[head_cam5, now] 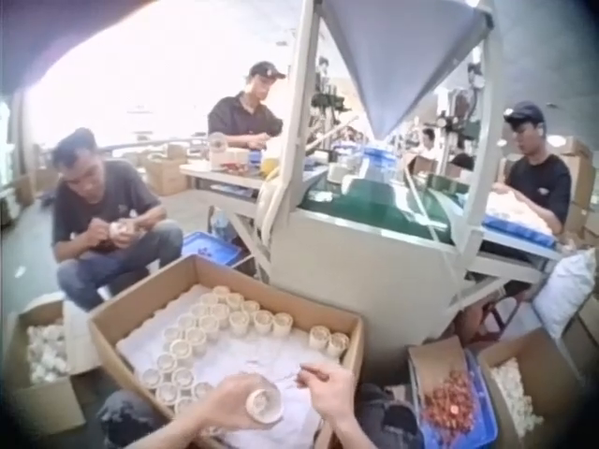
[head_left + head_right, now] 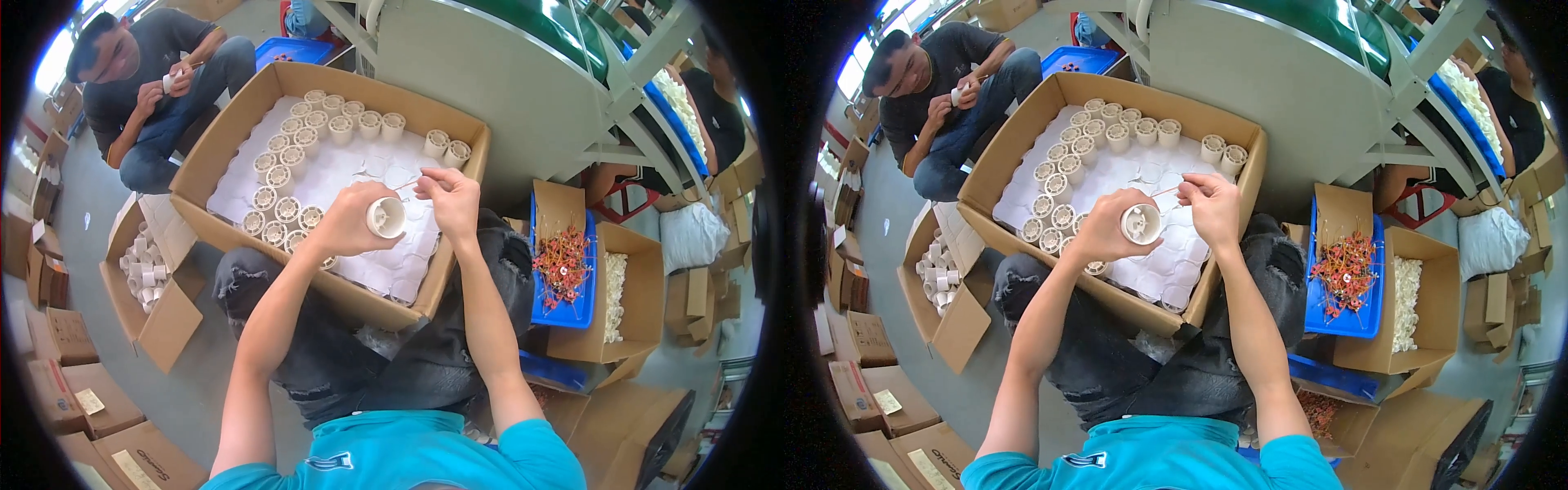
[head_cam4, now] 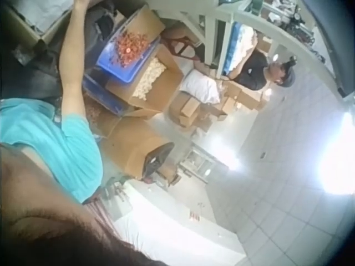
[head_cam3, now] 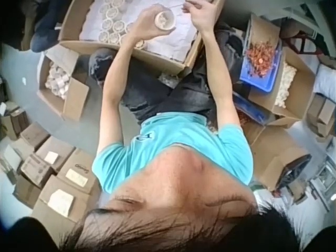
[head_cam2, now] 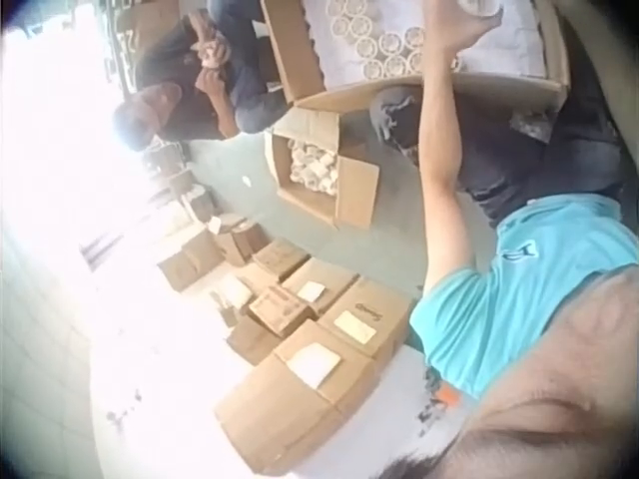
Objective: The person assembles small components by hand, inserting metal components into white plastic housings.
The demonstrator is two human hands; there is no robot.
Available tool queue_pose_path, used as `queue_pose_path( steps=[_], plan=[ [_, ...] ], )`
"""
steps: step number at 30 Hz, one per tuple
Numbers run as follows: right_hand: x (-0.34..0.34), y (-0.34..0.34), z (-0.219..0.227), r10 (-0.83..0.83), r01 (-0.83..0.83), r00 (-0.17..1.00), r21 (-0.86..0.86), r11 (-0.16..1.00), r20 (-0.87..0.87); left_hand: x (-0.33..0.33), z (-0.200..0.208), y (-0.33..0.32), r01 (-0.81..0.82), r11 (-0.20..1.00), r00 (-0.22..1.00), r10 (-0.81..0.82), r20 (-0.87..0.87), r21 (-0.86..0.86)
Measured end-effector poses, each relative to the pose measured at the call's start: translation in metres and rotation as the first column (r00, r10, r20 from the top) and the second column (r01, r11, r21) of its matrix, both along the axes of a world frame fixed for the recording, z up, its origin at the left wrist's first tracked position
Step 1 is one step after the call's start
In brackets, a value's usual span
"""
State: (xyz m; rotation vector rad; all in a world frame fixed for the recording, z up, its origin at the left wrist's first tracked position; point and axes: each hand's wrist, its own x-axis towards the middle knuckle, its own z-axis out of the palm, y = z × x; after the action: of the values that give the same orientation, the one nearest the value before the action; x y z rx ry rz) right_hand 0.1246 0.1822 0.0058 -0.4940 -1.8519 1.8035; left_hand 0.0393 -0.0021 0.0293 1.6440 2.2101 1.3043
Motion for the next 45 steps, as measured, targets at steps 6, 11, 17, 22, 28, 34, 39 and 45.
queue_pose_path(
  steps=[6,11,17,22,28,34,39,45],
  plan=[
    [0.001,0.003,0.006,0.047,-0.052,0.990,-0.040,0.998,-0.130,-0.001,0.003,0.003,-0.010,0.960,0.990,-0.030,0.138,0.279],
    [0.008,0.000,0.018,-0.155,0.235,0.928,0.209,0.949,-0.340,-0.015,-0.008,0.003,-0.258,0.946,0.966,0.247,0.076,0.196],
    [-0.002,0.002,0.003,-0.190,0.193,0.981,0.325,0.926,-0.042,-0.024,-0.010,-0.001,-0.427,0.883,0.901,0.395,0.182,0.196],
    [-0.029,0.014,0.000,-0.015,-0.283,0.907,0.635,0.719,0.421,-0.032,-0.009,-0.004,-0.568,0.802,0.806,0.495,0.326,0.185],
    [-0.072,0.018,-0.038,-0.048,-0.750,0.634,0.628,0.207,0.772,-0.032,-0.017,0.005,-0.532,0.806,0.837,0.453,0.309,0.261],
    [-0.080,0.020,-0.044,-0.077,-0.802,0.591,0.595,0.055,0.803,-0.032,-0.017,0.003,-0.507,0.816,0.844,0.404,0.353,0.278],
    [-0.070,0.013,0.011,0.332,-0.497,0.789,0.221,0.839,0.516,-0.033,-0.020,0.000,-0.467,0.802,0.884,0.412,0.220,0.374],
    [-0.036,0.001,0.023,0.372,-0.418,0.908,-0.492,0.764,-0.194,-0.026,-0.013,-0.005,-0.132,0.979,0.765,0.002,0.644,0.153]
  ],
)
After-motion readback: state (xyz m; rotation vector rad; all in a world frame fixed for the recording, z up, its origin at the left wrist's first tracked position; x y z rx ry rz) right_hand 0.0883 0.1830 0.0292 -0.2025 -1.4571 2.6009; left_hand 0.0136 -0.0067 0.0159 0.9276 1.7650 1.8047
